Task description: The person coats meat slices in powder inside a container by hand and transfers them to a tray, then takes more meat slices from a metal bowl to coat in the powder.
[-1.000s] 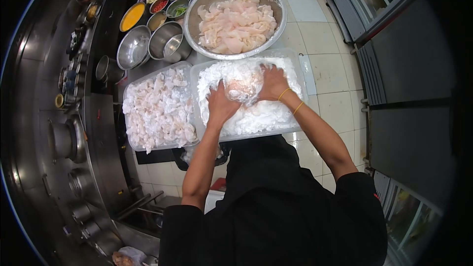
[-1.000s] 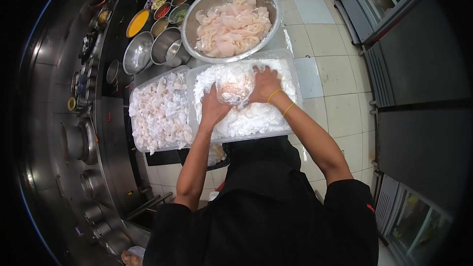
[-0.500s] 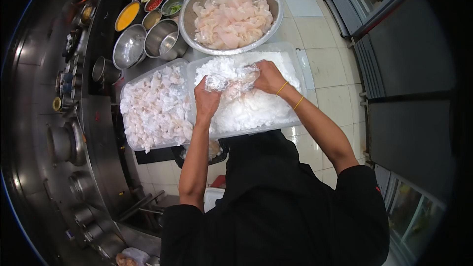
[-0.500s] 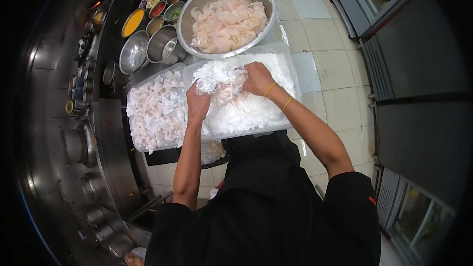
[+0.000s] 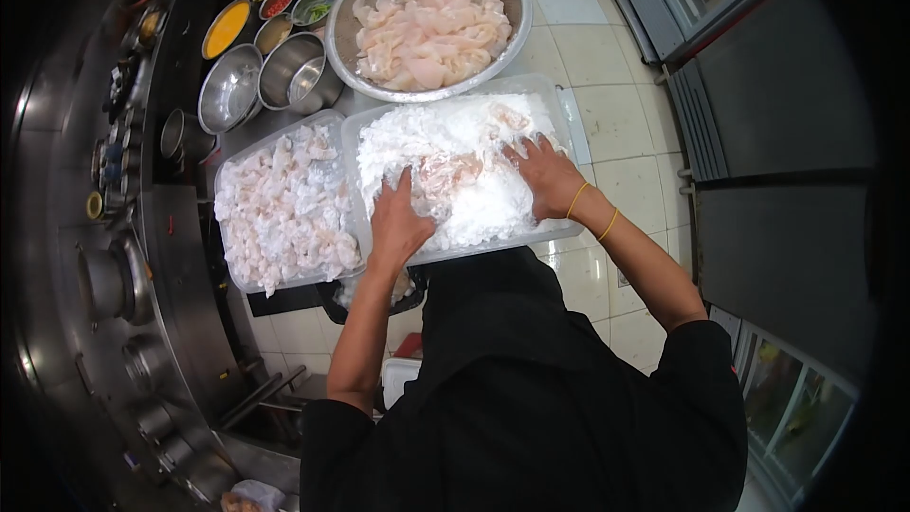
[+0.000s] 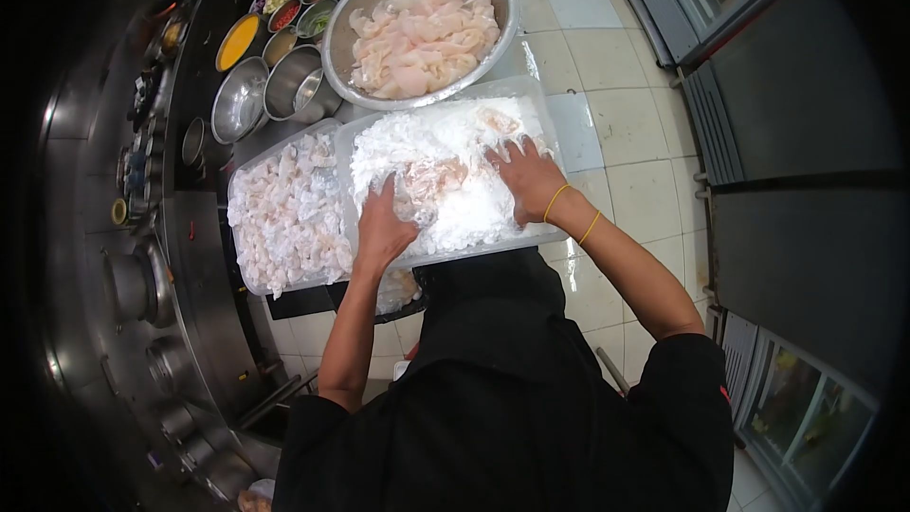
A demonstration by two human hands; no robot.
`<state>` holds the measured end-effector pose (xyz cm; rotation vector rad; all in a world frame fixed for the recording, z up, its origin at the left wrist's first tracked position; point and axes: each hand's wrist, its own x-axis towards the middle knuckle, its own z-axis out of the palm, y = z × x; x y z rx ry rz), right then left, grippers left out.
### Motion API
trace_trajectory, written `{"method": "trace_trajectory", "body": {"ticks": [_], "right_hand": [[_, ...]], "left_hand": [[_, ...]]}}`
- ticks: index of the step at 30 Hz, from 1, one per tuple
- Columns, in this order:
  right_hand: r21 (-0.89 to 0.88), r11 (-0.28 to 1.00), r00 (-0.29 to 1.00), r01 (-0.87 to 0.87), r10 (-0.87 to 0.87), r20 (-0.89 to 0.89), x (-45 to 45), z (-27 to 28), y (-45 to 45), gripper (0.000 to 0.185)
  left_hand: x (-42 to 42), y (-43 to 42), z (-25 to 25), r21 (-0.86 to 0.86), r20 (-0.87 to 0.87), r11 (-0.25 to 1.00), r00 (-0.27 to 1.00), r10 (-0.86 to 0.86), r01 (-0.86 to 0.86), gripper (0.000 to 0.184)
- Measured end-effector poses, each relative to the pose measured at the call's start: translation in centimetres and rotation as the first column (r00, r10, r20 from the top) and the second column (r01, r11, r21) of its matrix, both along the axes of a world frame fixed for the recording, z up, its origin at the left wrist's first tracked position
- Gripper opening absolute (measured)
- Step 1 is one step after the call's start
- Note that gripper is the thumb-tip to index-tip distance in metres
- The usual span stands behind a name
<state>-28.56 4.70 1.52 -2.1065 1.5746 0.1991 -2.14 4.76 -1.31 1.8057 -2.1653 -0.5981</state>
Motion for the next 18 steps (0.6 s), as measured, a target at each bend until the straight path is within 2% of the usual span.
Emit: {"method": "trace_trajectory", "body": {"ticks": [1, 2, 4, 7, 8, 9, 11, 14, 15, 18], "right_hand": [[-0.012, 1.0, 1.0, 0.002, -0.002, 0.003, 0.1, -0.5, 0.0, 0.105], [-0.025, 1.0, 1.0, 0.003, -0.002, 0.007, 0.3, -1.2, -0.1, 0.101], [-0.064, 0.989, 0.98, 0.136, -0.125, 0.152, 0.6, -2.8, -0.9, 0.088], [-0.183, 0.94, 0.894, 0.288, -0.196, 0.402, 1.6, -5.6, -2.3, 0.07], [-0.232, 0.912, 0.851, 0.338, -0.191, 0.489, 2.0, -6.3, -2.9, 0.065], [-0.239, 0.91, 0.821, 0.34, -0.163, 0.547, 2.5, -5.3, -3.3, 0.062], [-0.238, 0.906, 0.75, 0.349, -0.118, 0.65, 4.5, -2.6, -3.7, 0.055], [-0.231, 0.904, 0.65, 0.361, -0.067, 0.757, 7.5, -1.4, -3.8, 0.055], [-0.238, 0.922, 0.624, 0.306, -0.005, 0.781, 8.0, -1.4, -4.1, 0.053], [-0.144, 0.962, 0.557, 0.234, -0.011, 0.831, 8.1, -1.3, -4.6, 0.054]], "left_hand": [[-0.2, 0.0, -0.5, 0.046, 0.049, 0.999, 0.999, 0.024, -0.026, 0.074], [-0.4, -0.2, -1.0, 0.06, 0.006, 0.997, 0.999, 0.041, -0.041, 0.076], [-0.7, -1.5, -1.9, 0.085, -0.08, 0.994, 0.994, 0.081, -0.074, 0.081], [-0.5, -3.5, -3.4, 0.056, -0.283, 0.992, 0.951, 0.124, -0.113, 0.072], [-0.3, -4.0, -3.9, 0.058, -0.363, 0.991, 0.923, 0.131, -0.118, 0.069], [-0.5, -4.0, -4.0, 0.017, -0.364, 0.988, 0.919, 0.148, -0.153, 0.064], [-0.3, -3.8, -3.0, 0.068, -0.483, 0.99, 0.864, 0.14, -0.123, 0.064], [0.3, -3.7, -2.3, 0.127, -0.61, 0.988, 0.779, 0.145, -0.085, 0.064], [0.5, -3.6, -2.1, 0.144, -0.643, 0.987, 0.75, 0.152, -0.076, 0.063], [-0.7, -2.3, 1.4, 0.055, -0.448, 0.995, 0.889, 0.096, -0.08, 0.066]]}}
